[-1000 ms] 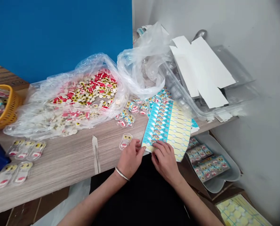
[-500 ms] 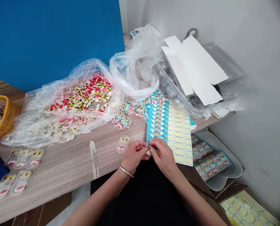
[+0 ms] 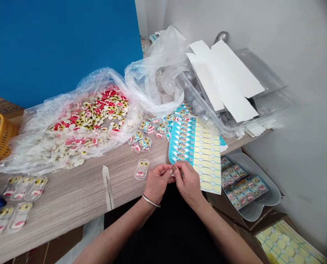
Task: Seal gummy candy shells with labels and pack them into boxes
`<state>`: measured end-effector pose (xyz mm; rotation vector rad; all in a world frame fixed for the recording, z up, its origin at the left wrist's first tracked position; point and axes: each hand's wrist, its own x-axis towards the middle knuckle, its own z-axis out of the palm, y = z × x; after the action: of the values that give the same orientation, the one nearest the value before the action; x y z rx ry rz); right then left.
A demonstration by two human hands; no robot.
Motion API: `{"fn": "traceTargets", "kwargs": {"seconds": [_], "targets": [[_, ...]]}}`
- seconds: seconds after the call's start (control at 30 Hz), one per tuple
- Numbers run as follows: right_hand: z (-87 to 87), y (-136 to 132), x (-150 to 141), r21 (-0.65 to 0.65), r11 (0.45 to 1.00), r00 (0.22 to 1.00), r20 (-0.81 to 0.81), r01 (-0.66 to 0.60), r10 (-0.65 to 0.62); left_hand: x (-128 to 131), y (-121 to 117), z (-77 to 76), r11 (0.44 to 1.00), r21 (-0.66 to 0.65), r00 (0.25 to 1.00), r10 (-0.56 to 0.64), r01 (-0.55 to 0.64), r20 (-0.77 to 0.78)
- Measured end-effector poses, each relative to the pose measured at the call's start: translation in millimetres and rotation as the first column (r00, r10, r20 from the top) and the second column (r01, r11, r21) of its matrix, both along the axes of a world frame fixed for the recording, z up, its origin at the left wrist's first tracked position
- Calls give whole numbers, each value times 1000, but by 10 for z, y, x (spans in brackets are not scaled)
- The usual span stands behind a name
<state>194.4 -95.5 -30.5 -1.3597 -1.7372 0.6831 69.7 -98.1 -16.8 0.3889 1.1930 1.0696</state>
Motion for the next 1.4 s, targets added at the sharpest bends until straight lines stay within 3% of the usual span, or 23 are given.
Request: {"fn": "traceTargets", "kwargs": {"seconds": [0.1,0.23,0.3,0.37,0.4,0.43,0.47,0.53,0.57,0.6,0.63,0.7,0.77,0.87,0.97,1.03,1.17,1.23,1.3,1.33,1.4], "targets": [[-10,22,-17,-202,979,981,-179,32,-69,-6,-6,-4,1000,0,1000,-20,20,-2],[-50,88,13,-426,905,885,-422,0,-198,-77,-49,-82,994,21,992,-103,105,-70],[-70,119,43,-492,871,816,-503,1,-285,-137,-92,-112,979,65,949,-170,193,-264],[-79,136,66,-528,849,765,-549,-5,-337,-196,-138,-98,939,213,783,-86,271,-616],[-78,138,73,-536,844,755,-559,-13,-343,-218,-157,-73,885,326,647,37,333,-762],[-75,137,75,-534,845,755,-564,-24,-335,-234,-170,-41,793,436,517,183,424,-836],[-70,134,74,-524,851,761,-566,-36,-317,-241,-175,-8,666,513,431,304,541,-850],[-66,130,71,-503,862,774,-568,-57,-280,-234,-161,34,386,517,379,380,764,-844],[-68,131,73,-498,865,776,-569,-62,-272,-223,-143,34,288,467,360,355,836,-863],[-73,136,79,-500,864,774,-570,-61,-276,-210,-121,17,244,397,316,312,885,-896],[-79,143,91,-506,861,765,-574,-51,-293,-196,-97,-16,252,314,249,256,916,-934],[-83,158,129,-504,863,729,-589,6,-349,-170,-53,-107,333,173,134,136,927,-982],[-56,158,171,-449,885,681,-610,126,-406,-146,-20,-193,381,128,120,44,916,-992],[60,106,187,-243,913,695,-592,328,-407,-117,13,-226,413,230,264,-24,881,-964],[224,19,119,48,934,837,-462,354,-293,-109,40,-149,560,305,441,-123,771,-889],[333,-28,54,159,941,895,-391,297,-217,-118,59,-91,627,288,491,-174,724,-853],[499,-47,5,257,912,895,-397,321,-203,-143,69,-27,647,280,545,-252,709,-800],[515,-36,31,361,884,933,-306,297,-189,-153,40,33,738,307,702,-303,601,-645],[465,-31,59,476,865,986,-114,159,-119,-169,-11,147,865,317,908,-302,389,-291],[419,-34,62,518,852,997,-9,69,-76,-181,-41,220,916,289,961,-267,276,-73],[311,-45,35,565,822,989,150,-70,-19,-213,-98,366,973,195,953,-173,126,248]]}}
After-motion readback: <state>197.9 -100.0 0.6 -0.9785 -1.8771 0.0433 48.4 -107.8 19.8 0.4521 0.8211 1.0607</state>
